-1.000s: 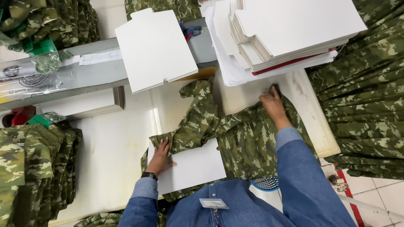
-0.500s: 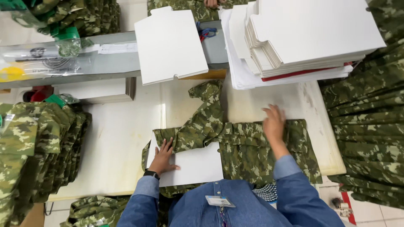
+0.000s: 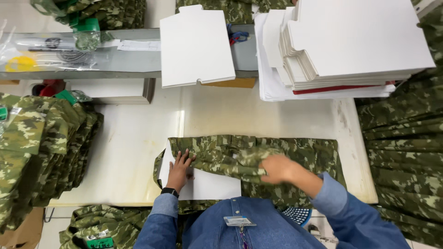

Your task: The person folds camouflage military shirts on a table. They place a white cardboard insert inside each shirt, fold the sleeves and sides inward, and then fold the shirt into a compact rectangle. The folded shirts are stacked on the table.

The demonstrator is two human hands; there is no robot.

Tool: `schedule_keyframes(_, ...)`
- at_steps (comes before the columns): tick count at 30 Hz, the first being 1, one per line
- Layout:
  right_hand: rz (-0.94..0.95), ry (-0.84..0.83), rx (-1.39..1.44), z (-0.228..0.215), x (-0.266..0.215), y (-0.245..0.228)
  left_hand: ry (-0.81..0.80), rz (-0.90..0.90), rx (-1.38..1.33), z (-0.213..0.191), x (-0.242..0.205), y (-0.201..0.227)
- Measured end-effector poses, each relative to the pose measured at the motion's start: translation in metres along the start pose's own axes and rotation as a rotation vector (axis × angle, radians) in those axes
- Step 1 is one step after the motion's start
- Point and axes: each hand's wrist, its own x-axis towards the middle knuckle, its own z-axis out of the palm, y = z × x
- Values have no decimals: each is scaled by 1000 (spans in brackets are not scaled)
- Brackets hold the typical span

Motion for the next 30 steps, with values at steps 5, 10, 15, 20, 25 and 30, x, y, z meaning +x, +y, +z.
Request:
schedule_keyframes(5,359,-124,-53,45,-68,54,45,14,-50,9,5,-5)
schedule_keyframes(10,631,-5,255,21,-115,88,79,31,-123,18,4,-12)
schedule_keyframes(15,715,265,259,54,-62,149,145,40,-224,15,2,-9)
schedule_keyframes(20,808,679,624,81,-45,154,207,-26,-105,45,15,-22)
schedule_keyframes(25,1022,991,430,118,-36,177,186,52,-189,55,17,-34)
schedule_keyframes(30,534,1095,139,80,20,42,11,327,-271,32,5,-61)
